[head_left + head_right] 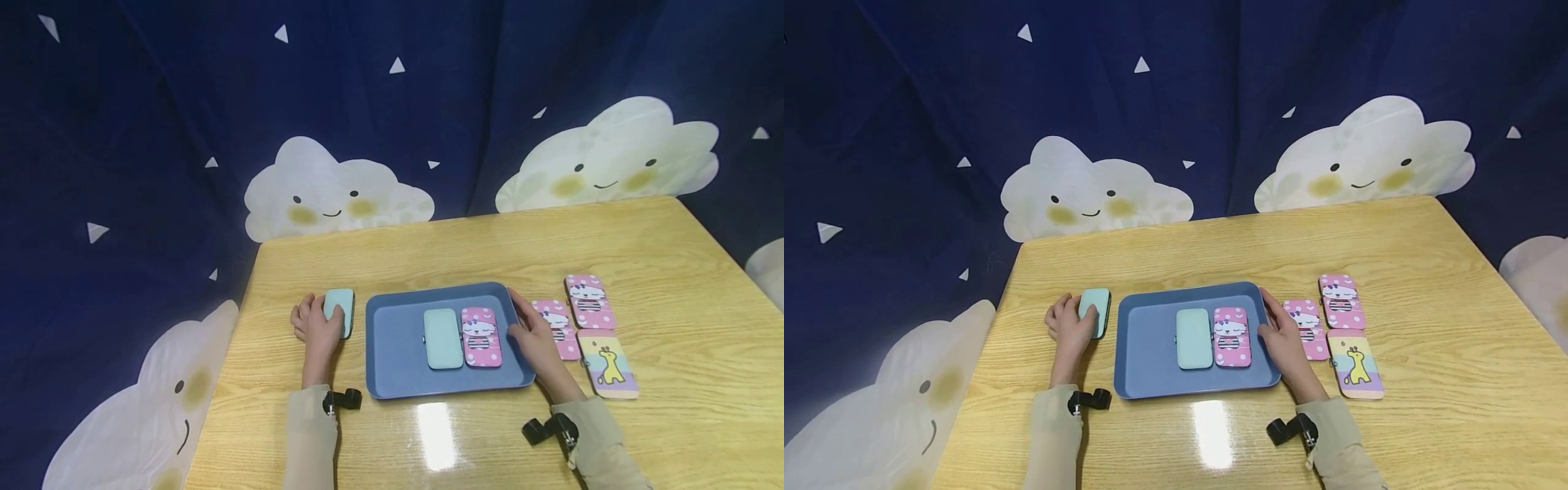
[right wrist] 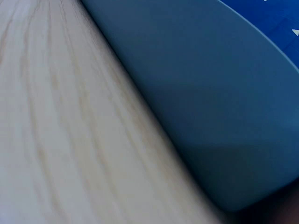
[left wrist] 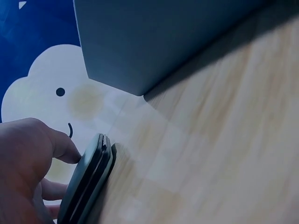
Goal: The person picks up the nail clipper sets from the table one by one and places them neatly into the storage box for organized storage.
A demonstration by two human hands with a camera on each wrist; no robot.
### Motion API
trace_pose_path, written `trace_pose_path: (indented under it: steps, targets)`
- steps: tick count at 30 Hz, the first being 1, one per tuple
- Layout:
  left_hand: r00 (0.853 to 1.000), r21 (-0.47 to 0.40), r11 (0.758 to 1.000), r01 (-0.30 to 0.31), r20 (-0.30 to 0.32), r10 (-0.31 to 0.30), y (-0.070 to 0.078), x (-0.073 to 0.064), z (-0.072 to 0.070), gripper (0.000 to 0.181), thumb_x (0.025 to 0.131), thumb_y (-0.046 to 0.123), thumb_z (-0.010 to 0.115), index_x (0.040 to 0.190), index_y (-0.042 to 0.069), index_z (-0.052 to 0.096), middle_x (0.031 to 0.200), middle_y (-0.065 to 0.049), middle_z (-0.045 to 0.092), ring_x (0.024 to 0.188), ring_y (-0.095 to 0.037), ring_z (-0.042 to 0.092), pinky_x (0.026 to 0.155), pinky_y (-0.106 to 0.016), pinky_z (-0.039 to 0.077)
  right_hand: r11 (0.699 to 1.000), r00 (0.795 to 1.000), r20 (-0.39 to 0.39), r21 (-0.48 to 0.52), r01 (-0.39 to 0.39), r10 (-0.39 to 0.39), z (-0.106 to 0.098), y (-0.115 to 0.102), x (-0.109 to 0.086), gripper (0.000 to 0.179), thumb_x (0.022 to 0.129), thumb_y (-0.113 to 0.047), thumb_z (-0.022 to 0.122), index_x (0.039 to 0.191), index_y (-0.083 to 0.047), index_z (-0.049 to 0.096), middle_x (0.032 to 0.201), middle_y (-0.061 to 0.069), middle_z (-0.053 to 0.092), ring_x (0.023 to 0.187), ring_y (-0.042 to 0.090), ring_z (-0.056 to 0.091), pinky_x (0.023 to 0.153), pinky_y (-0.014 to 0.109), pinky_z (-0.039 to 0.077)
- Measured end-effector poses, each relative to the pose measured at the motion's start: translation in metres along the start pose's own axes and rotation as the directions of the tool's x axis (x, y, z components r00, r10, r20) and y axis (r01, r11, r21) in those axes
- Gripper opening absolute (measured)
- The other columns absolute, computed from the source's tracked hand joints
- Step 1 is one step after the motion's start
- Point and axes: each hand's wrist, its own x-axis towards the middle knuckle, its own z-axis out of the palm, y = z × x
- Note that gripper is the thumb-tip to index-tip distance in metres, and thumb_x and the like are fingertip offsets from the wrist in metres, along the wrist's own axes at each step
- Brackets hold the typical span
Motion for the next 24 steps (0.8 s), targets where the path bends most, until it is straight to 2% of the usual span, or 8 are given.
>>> trace_pose_path:
  steps: [12, 19, 24]
  targets:
    - [1.0, 0.001, 1.0, 0.027, 0.0, -0.027, 0.001, 0.001, 0.002, 0.059, 0.088, 0.031, 0.064, 0.135, -0.003, 0.052, 0.154, -0.018, 0.025, 0.144, -0.041, -0.002, 0.11, -0.059, 0.002, 1.0, 1.0, 0.006, -0.009, -0.005, 0.005, 0.001, 0.0, -0.001, 0.073, 0.088, 0.011, 0.044, 0.156, -0.008, 0.028, 0.161, 0.015, 0.025, 0.148, 0.032, 0.019, 0.105, 0.007, 0.023]
    - [0.999, 0.026, 0.999, 0.044, -0.016, -0.044, 0.006, 0.004, 0.002, 0.057, 0.087, 0.028, 0.065, 0.133, -0.004, 0.053, 0.151, -0.02, 0.03, 0.14, -0.041, 0.008, 0.108, -0.057, 0.008, 1.0, 1.0, 0.005, -0.006, -0.005, 0.005, 0.0, -0.001, -0.001, 0.072, 0.088, 0.011, 0.043, 0.156, -0.007, 0.028, 0.16, 0.016, 0.026, 0.148, 0.032, 0.019, 0.107, 0.009, 0.023]
    - [0.999, 0.063, 0.997, 0.034, -0.002, -0.034, 0.01, 0.005, 0.003, 0.055, 0.088, 0.025, 0.066, 0.132, -0.004, 0.052, 0.143, -0.021, 0.038, 0.135, -0.042, 0.017, 0.107, -0.057, 0.012, 1.0, 1.0, 0.007, -0.006, -0.015, 0.015, 0.0, -0.002, -0.001, 0.072, 0.089, 0.011, 0.043, 0.157, -0.008, 0.027, 0.161, 0.015, 0.026, 0.148, 0.03, 0.019, 0.108, 0.01, 0.022]
